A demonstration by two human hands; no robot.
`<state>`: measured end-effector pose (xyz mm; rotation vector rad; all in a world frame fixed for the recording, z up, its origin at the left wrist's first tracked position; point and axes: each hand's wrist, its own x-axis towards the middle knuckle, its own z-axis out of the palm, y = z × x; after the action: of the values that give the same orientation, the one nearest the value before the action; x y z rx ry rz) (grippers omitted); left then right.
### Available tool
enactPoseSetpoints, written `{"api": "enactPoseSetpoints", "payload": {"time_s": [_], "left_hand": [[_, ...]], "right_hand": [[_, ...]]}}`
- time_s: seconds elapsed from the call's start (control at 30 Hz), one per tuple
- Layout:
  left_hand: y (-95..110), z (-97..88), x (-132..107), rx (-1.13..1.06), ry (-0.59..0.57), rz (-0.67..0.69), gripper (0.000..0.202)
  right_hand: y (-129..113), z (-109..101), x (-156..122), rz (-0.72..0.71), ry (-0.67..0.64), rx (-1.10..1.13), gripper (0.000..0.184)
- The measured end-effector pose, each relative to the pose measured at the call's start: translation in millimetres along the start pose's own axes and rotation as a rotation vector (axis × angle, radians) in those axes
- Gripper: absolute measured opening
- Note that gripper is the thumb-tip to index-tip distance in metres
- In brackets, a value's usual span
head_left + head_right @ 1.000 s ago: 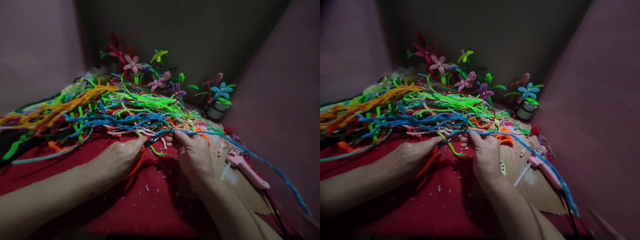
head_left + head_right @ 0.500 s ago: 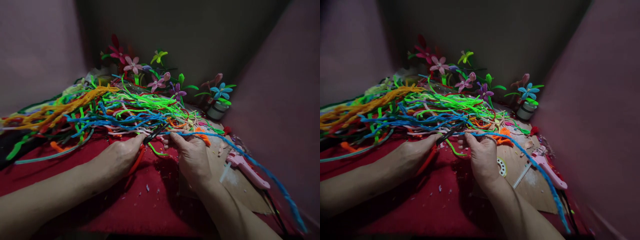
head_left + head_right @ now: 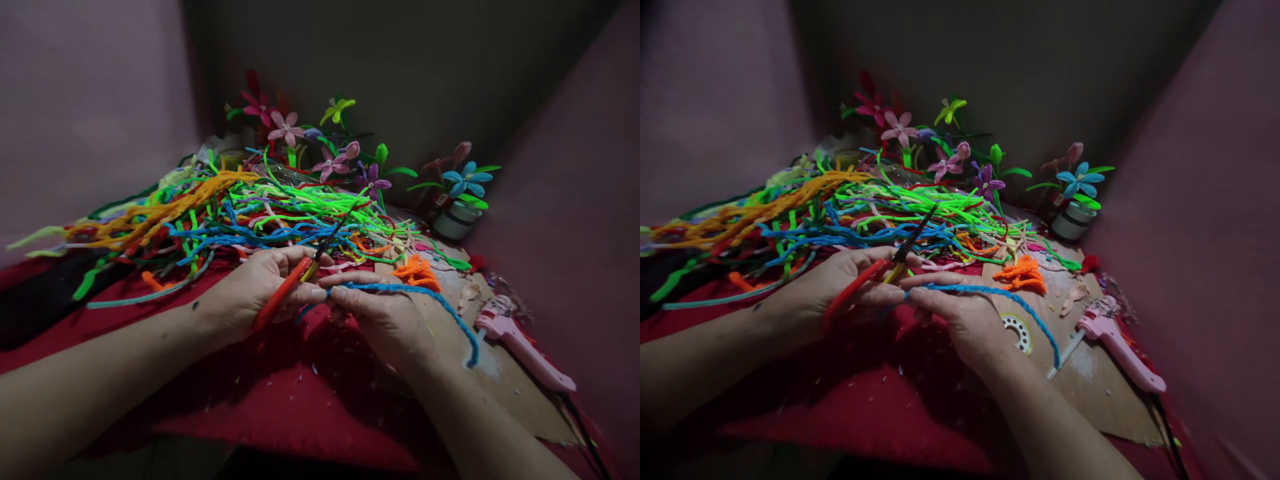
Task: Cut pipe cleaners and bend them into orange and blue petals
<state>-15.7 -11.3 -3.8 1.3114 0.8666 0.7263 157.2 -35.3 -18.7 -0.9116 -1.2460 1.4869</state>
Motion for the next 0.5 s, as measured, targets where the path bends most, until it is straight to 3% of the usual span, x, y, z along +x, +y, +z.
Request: {"api": "enactPoseSetpoints", "payload": {"time_s": [0.1,0.3,0.5], "left_hand": [[0.5,3.1,-1.7,-0.027,0.016,-0.014,0.044],[-1.2,7.1,-1.2,0.038,0.120,0.065,0.040],[0.2,5.3,-0.7,0.067,0.158,0.058,0.045]], "right_hand": [[4.3,-0.1,2.9,0.014,0.025,0.072,0.010],[4.8,2.7,7.4,0.031,0.205,0.195,0.014],[0.5,-2.8,10.9,-0.151,0.357,0.265,0.010]]}}
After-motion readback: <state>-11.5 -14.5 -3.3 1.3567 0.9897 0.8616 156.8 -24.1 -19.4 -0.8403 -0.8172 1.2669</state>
